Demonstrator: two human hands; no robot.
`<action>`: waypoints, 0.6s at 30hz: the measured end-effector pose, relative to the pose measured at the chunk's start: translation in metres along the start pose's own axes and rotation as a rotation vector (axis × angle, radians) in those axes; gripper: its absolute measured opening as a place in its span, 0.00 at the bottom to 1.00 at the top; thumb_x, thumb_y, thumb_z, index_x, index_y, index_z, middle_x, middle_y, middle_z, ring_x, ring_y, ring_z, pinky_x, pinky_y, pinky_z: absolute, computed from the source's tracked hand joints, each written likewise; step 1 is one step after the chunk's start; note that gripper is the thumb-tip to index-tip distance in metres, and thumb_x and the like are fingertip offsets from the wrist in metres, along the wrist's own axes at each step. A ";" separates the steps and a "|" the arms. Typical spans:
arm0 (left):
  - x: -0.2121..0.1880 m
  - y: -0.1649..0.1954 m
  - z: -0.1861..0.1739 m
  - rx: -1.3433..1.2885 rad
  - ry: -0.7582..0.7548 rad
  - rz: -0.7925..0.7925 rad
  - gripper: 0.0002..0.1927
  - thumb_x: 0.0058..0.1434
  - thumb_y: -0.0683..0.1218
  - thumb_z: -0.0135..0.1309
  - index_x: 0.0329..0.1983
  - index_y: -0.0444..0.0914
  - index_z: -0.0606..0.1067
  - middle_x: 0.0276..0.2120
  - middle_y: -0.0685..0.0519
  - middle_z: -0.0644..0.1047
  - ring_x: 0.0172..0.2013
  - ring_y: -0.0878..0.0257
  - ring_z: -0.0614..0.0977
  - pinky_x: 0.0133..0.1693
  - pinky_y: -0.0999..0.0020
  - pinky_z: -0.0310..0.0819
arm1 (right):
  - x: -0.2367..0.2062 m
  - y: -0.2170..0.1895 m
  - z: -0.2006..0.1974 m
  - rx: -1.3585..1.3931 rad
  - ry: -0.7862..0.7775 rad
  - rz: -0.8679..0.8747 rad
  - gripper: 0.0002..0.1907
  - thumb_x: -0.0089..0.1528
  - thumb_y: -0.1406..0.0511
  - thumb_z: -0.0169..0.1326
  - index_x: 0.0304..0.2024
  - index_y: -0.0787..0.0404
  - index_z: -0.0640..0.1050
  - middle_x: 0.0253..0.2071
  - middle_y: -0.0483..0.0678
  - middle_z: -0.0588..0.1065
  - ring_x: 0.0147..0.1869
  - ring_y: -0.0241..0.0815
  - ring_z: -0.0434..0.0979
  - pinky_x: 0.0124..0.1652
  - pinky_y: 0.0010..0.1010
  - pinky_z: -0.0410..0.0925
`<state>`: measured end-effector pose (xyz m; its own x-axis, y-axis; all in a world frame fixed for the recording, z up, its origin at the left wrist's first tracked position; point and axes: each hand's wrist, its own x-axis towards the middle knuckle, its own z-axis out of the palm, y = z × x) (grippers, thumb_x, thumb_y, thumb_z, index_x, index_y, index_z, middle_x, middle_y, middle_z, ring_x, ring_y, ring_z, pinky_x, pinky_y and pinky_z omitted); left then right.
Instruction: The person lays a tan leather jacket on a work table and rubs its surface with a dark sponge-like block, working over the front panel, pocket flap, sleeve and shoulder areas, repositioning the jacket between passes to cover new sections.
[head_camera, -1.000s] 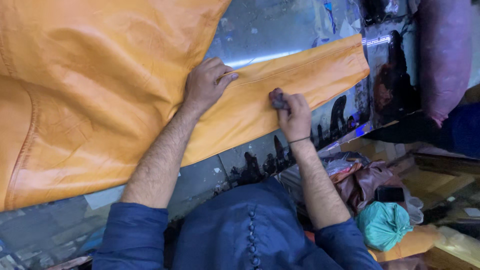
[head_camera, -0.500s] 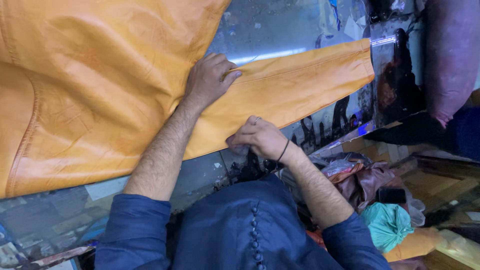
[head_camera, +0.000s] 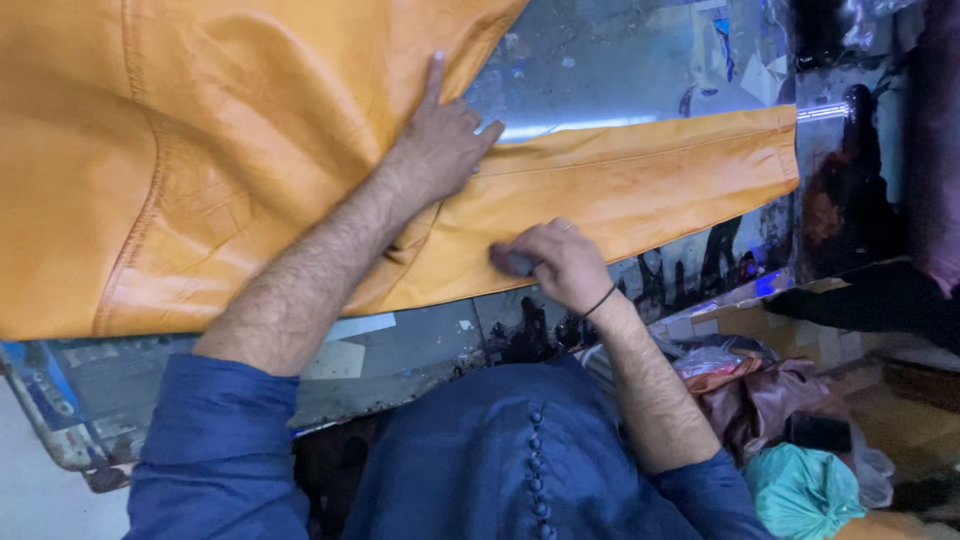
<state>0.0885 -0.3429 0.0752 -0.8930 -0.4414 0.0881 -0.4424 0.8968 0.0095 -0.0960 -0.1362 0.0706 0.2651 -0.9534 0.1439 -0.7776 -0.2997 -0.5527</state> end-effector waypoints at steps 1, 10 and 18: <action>-0.010 -0.007 -0.005 0.021 -0.022 0.000 0.30 0.56 0.51 0.63 0.64 0.45 0.74 0.44 0.51 0.80 0.54 0.53 0.76 0.68 0.27 0.34 | 0.003 -0.003 0.005 -0.076 0.127 0.084 0.19 0.51 0.75 0.56 0.45 0.58 0.79 0.43 0.49 0.79 0.48 0.55 0.76 0.48 0.42 0.71; -0.064 0.004 -0.017 0.178 0.057 -0.058 0.26 0.54 0.63 0.61 0.52 0.45 0.78 0.54 0.46 0.75 0.67 0.50 0.65 0.65 0.37 0.42 | 0.035 0.009 0.025 -0.096 0.393 0.116 0.20 0.54 0.75 0.58 0.50 0.63 0.76 0.41 0.57 0.75 0.45 0.58 0.77 0.43 0.44 0.73; -0.077 -0.006 -0.025 0.152 0.024 -0.018 0.14 0.61 0.57 0.58 0.40 0.44 0.80 0.49 0.52 0.75 0.55 0.52 0.71 0.58 0.51 0.60 | 0.020 0.030 0.046 0.313 0.419 0.153 0.17 0.61 0.72 0.60 0.52 0.67 0.75 0.43 0.54 0.76 0.47 0.47 0.79 0.47 0.32 0.72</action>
<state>0.1615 -0.3136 0.0932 -0.8834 -0.4548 0.1130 -0.4673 0.8730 -0.1399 -0.0875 -0.1630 0.0190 -0.1372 -0.9366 0.3223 -0.5658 -0.1930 -0.8017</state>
